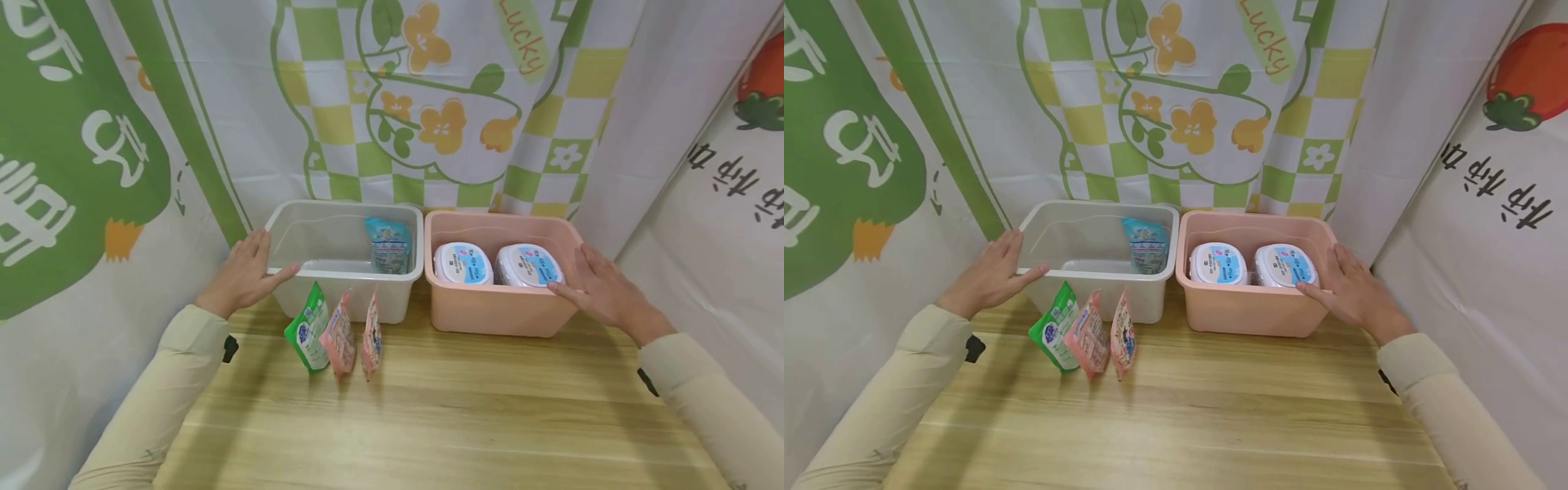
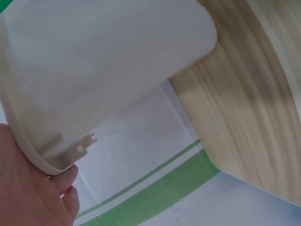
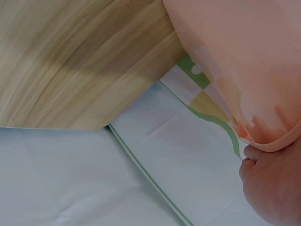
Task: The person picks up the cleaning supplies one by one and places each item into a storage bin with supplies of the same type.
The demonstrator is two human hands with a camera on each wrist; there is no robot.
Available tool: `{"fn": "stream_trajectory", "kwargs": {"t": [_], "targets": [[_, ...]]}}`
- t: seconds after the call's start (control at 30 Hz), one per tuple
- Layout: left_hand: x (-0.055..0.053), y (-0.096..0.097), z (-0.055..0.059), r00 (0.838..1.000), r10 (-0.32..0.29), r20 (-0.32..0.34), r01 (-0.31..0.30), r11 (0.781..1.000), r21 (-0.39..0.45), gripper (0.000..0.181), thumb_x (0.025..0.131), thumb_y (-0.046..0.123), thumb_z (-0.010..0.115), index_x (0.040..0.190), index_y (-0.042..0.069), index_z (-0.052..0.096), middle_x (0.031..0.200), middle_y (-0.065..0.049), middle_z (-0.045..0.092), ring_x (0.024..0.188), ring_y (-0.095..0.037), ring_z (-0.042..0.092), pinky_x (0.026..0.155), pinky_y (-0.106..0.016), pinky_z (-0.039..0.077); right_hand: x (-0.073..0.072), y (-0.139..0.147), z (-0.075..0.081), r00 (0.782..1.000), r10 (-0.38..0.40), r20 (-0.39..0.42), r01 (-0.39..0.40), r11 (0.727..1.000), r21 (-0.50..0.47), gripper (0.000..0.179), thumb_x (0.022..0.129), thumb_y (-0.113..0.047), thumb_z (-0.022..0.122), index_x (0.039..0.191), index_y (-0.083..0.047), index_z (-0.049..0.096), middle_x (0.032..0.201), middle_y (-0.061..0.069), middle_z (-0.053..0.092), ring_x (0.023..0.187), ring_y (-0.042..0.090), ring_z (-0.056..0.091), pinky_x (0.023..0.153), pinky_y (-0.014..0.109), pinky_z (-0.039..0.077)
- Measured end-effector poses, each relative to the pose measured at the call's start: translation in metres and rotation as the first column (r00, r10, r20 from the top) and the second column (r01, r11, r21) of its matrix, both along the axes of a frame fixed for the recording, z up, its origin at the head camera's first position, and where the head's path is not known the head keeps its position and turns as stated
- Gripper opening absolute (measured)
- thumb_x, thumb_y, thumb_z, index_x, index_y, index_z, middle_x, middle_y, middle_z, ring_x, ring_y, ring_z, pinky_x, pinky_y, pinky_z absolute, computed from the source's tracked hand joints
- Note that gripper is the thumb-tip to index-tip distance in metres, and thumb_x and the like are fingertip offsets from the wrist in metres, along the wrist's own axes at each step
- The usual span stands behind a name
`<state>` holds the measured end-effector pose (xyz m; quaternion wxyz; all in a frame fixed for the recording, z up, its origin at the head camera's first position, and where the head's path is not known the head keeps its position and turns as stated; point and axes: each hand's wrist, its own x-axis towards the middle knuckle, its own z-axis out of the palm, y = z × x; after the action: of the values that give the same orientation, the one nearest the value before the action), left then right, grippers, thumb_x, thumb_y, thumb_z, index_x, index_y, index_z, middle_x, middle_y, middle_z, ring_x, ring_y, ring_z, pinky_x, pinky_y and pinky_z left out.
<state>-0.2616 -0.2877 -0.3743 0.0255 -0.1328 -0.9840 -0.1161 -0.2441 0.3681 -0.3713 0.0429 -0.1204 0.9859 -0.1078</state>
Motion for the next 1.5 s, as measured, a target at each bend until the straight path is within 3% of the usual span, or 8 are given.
{"fn": "stream_trajectory", "kwargs": {"t": [0.53,0.73,0.87,1.03,1.13,1.2,1.37,1.5], "targets": [[0.013,0.002,0.032,1.000,0.005,0.017,-0.006,0.996,0.086,0.105,0.104,0.068,0.046,0.164,-0.011,0.012,0.165,-0.041,0.026,0.151,-0.059,0.031,0.122,-0.071,0.029,0.000,-0.001,0.001,1.000,0.006,-0.014,-0.006,1.000,0.010,0.107,0.107,-0.067,0.040,0.162,0.012,-0.008,0.171,0.035,-0.015,0.159,0.057,-0.003,0.125,0.074,0.007],[0.025,0.005,0.044,0.996,-0.036,-0.078,0.046,0.990,0.130,0.083,0.104,0.053,0.059,0.154,-0.010,0.041,0.130,-0.035,0.067,0.113,-0.049,0.069,0.097,-0.064,0.055,0.001,-0.002,0.001,1.000,0.003,-0.005,-0.003,1.000,0.004,0.108,0.106,-0.068,0.040,0.162,0.011,-0.008,0.172,0.034,-0.015,0.160,0.056,-0.004,0.125,0.074,0.006],[0.034,0.006,0.050,0.993,-0.039,-0.116,0.053,0.992,0.117,0.078,0.102,0.045,0.063,0.148,-0.016,0.046,0.123,-0.038,0.069,0.106,-0.050,0.071,0.096,-0.065,0.055,0.001,-0.002,0.002,1.000,0.001,-0.005,-0.001,1.000,0.002,0.108,0.106,-0.069,0.040,0.162,0.011,-0.008,0.172,0.033,-0.016,0.160,0.055,-0.004,0.125,0.075,0.007],[0.047,0.009,0.057,0.989,-0.041,-0.144,0.056,0.993,0.102,0.069,0.100,0.038,0.066,0.141,-0.017,0.054,0.103,-0.036,0.073,0.074,-0.039,0.070,0.088,-0.061,0.057,0.001,-0.003,0.002,1.000,0.008,-0.008,-0.008,1.000,-0.007,0.107,0.107,-0.067,0.040,0.161,0.011,-0.009,0.171,0.032,-0.019,0.160,0.056,-0.006,0.124,0.075,0.007],[0.057,0.011,0.061,0.988,-0.038,-0.148,0.057,0.990,0.131,0.063,0.100,0.036,0.068,0.137,-0.014,0.060,0.110,-0.034,0.074,0.077,-0.038,0.072,0.083,-0.057,0.058,0.002,-0.004,0.003,1.000,0.004,-0.006,-0.004,1.000,-0.014,0.108,0.106,-0.068,0.040,0.162,0.011,-0.008,0.172,0.031,-0.018,0.160,0.054,-0.006,0.125,0.074,0.006],[0.063,0.013,0.061,0.987,-0.043,-0.156,0.068,0.985,0.159,0.058,0.099,0.034,0.069,0.133,-0.013,0.063,0.126,-0.035,0.070,0.097,-0.046,0.075,0.089,-0.061,0.059,0.002,-0.004,0.003,1.000,-0.001,0.000,0.001,1.000,-0.017,0.109,0.105,-0.070,0.041,0.162,0.010,-0.009,0.172,0.031,-0.018,0.161,0.053,-0.007,0.126,0.074,0.005],[0.076,0.019,0.061,0.990,-0.043,-0.133,0.072,0.974,0.216,0.051,0.098,0.031,0.071,0.127,-0.011,0.068,0.125,-0.031,0.072,0.114,-0.050,0.071,0.095,-0.063,0.058,0.003,-0.003,0.002,1.000,-0.003,0.008,0.003,1.000,-0.015,0.109,0.105,-0.070,0.040,0.162,0.009,-0.009,0.172,0.032,-0.017,0.161,0.054,-0.008,0.125,0.074,0.005],[0.084,0.024,0.059,0.994,-0.029,-0.106,0.054,0.968,0.244,0.048,0.097,0.029,0.073,0.124,-0.010,0.070,0.122,-0.030,0.074,0.112,-0.049,0.073,0.096,-0.061,0.058,0.002,-0.004,0.002,1.000,0.001,0.001,-0.001,1.000,-0.022,0.109,0.105,-0.069,0.040,0.162,0.009,-0.010,0.172,0.030,-0.019,0.161,0.053,-0.009,0.126,0.074,0.005]]}}
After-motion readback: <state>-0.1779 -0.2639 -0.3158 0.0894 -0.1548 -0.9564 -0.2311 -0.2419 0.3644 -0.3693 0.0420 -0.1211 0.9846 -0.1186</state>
